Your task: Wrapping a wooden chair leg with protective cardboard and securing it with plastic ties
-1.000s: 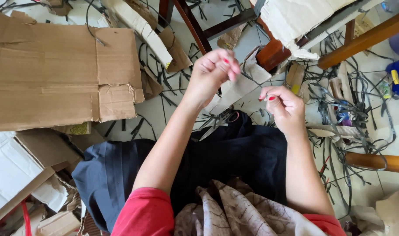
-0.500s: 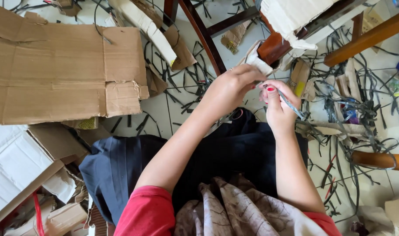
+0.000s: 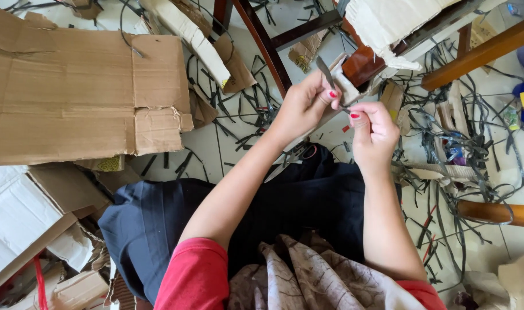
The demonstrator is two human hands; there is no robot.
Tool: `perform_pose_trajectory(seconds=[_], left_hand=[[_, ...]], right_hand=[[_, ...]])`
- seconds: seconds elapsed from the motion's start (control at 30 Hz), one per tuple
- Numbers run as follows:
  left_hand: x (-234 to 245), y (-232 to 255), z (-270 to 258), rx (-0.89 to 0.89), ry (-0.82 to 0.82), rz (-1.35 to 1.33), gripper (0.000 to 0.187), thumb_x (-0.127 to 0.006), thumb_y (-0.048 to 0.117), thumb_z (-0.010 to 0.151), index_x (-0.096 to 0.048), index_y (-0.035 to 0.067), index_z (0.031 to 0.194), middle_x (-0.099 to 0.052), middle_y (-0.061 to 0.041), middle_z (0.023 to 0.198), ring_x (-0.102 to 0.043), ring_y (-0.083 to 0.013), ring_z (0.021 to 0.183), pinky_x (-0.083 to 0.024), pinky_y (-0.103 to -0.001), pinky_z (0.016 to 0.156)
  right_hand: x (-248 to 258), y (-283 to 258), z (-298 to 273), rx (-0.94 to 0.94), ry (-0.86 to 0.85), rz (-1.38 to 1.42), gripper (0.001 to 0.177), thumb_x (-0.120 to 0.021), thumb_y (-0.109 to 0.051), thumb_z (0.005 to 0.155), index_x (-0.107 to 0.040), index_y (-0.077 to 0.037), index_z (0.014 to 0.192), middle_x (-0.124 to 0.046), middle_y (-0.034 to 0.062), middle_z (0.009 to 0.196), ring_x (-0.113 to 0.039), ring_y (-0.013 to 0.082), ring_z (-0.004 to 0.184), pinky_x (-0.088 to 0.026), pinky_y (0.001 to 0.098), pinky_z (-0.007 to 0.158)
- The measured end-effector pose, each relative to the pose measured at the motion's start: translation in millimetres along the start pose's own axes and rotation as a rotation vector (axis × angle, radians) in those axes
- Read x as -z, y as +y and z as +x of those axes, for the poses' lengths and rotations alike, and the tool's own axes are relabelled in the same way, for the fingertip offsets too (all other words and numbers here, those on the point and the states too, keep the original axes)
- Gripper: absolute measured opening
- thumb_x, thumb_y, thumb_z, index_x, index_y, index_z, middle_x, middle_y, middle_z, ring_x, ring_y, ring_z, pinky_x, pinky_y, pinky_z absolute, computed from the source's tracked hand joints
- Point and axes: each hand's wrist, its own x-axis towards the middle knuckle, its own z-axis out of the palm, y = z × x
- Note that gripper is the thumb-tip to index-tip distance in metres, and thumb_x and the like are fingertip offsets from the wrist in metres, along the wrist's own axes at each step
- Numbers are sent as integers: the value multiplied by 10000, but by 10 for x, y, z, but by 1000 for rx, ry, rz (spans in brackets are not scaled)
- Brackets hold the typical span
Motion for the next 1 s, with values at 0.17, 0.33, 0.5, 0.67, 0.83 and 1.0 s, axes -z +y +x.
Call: perform_pose_trajectory(seconds=[0.17, 0.33, 0.5, 0.67, 0.83, 1.0], left_hand=[[205, 153, 242, -62, -127, 182, 87, -574, 58, 959, -562, 122, 900, -671, 47, 713, -641, -172, 676, -498, -312, 759], [279, -163, 172, -63, -128, 100, 120, -582, 153, 1025, -580, 147, 906, -700, 58, 669, -580, -188, 617, -491, -321, 762], [277, 157, 164, -195, -126, 262, 130, -692, 225, 990, -714, 133, 900, -715, -3, 672, -593, -217, 611, -471, -352, 816], [245, 312, 181, -332, -185, 395, 127, -737, 176, 960, -780, 74, 898, -697, -95, 664, -579, -237, 640, -468, -357, 843], [172, 300, 117, -321, -302, 324, 164, -750, 200, 920, -761, 68, 823, -706, -109, 722, -610, -246, 744, -475, -425, 880], [165, 139, 64, -217, -174, 233, 298, -627, 251, 1017, -671, 113, 757, -676, -57, 713, -652, -291, 779, -485, -424, 859]], right_hand=[[215, -18, 238, 165, -133, -169, 67, -671, 9, 1040, -719, 18, 994, -645, 103, 795, -571, 218, 671, -490, 338, 667], [182, 302, 204, 249, -151, -74, 235, -643, -144, 1103, -746, -21, 931, -616, 70, 731, -538, 224, 618, -509, 341, 674], [213, 226, 61, 139, -97, 80, 177, -636, -77, 1101, -719, 42, 1000, -678, 137, 772, -621, 199, 666, -550, 336, 686], [96, -234, 152, 282, -82, 38, 118, -711, -6, 1028, -763, 28, 928, -744, 161, 828, -701, 266, 686, -567, 379, 661], [-48, -435, 248, 375, -26, 12, 78, -723, 77, 994, -763, 39, 937, -780, 229, 937, -731, 287, 672, -584, 350, 613], [-104, -419, 186, 308, 31, -28, 121, -716, 32, 1030, -674, 89, 1128, -739, 260, 1144, -735, 285, 698, -555, 318, 542]])
